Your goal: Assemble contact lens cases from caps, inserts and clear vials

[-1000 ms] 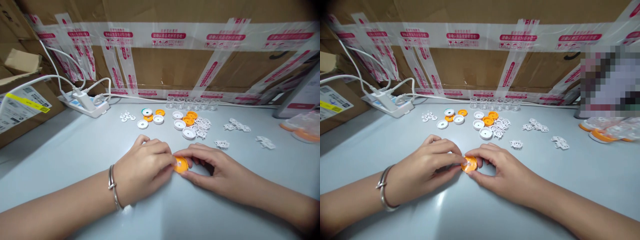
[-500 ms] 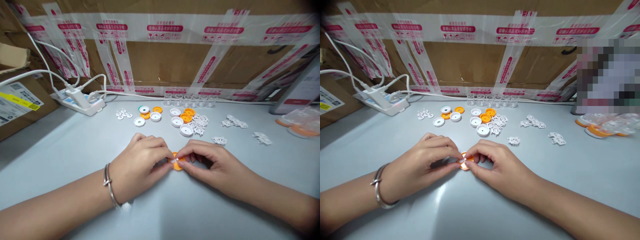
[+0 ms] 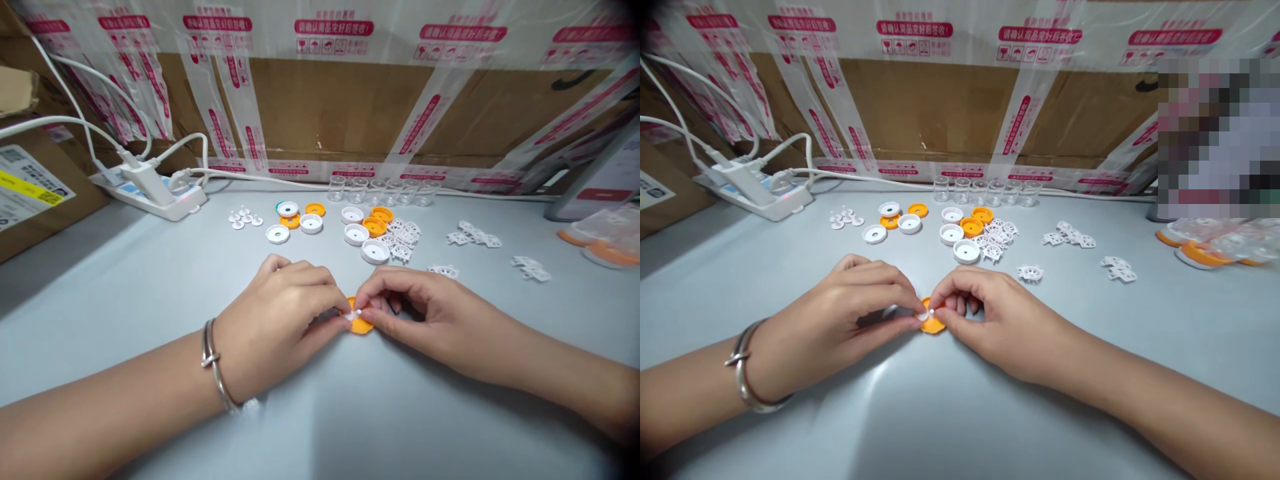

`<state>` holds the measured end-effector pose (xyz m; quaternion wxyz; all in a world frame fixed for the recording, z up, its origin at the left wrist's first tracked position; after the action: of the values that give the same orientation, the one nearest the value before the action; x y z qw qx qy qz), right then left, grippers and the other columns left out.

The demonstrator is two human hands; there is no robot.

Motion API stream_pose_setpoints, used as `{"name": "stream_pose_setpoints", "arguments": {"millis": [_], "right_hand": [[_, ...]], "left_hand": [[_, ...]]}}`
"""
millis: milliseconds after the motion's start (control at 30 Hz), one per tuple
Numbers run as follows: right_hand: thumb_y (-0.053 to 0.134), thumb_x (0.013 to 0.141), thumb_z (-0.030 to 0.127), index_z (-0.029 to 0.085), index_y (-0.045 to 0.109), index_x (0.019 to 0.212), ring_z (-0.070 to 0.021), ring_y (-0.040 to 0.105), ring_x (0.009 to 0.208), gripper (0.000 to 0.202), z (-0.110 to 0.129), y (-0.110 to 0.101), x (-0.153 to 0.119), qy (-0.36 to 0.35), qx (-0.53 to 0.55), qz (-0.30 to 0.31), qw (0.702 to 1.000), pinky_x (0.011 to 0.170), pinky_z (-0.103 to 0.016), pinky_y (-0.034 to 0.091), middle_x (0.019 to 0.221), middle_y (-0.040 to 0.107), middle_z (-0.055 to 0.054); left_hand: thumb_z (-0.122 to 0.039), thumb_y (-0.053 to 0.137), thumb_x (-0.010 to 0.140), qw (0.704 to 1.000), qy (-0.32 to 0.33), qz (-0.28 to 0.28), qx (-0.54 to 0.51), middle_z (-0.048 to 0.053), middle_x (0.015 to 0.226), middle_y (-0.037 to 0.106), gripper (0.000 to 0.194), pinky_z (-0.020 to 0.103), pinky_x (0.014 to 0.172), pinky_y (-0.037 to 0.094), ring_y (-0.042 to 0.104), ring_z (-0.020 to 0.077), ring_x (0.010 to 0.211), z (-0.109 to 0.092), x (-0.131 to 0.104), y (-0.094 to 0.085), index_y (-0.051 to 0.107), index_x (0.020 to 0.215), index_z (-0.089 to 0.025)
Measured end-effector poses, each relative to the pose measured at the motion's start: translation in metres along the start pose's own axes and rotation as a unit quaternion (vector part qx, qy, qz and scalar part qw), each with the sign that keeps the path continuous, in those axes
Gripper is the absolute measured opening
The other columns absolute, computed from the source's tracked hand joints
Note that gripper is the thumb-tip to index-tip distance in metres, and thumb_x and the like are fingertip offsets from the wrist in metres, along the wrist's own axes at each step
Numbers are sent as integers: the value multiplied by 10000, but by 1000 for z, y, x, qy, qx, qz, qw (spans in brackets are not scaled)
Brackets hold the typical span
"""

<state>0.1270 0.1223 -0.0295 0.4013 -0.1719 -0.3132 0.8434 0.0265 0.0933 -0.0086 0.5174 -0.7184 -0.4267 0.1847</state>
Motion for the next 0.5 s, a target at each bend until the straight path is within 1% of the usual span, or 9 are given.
{"name": "stream_pose_setpoints", "arguments": {"millis": [100,200,333,500], "right_hand": [[551,764,203,201,621,783,-101,522,615,73,0,-1,1,13,1,14,1000,513,-202,384,713,606,6],[559,746,190,204,615,777,-100,530,642,65,1,-1,2,23,-3,31,999,551,-200,398,727,607,12],[566,725,173,207,624,792,-106,542,657,95,-1,-1,1,30,7,41,999,588,-207,419,728,612,11],[563,739,190,209,644,826,-107,545,644,120,-5,-1,1,30,27,42,998,574,-203,431,712,617,12]], "left_hand": [[-296,507,860,1000,2,3,2,-10,820,638,159,304,765,307,562,145,795,-1,-1,0,647,853,-221],[-289,507,861,1000,1,8,2,-8,828,642,157,306,764,303,563,149,801,-1,-1,0,652,863,-229],[-255,521,853,1000,5,-2,4,-14,831,650,144,304,754,300,566,147,794,0,-1,-1,663,862,-243],[-207,510,854,999,25,-21,11,-20,853,662,167,301,747,297,570,137,786,-2,-1,-3,672,868,-246]]}}
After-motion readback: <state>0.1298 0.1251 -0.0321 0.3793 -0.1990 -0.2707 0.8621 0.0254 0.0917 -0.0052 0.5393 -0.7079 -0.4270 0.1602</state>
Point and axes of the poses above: each hand's wrist, its own x-axis towards the middle knuckle, its own y-axis out of the palm, z = x × y, the point moved 8 cm from there along x, towards the middle knuckle
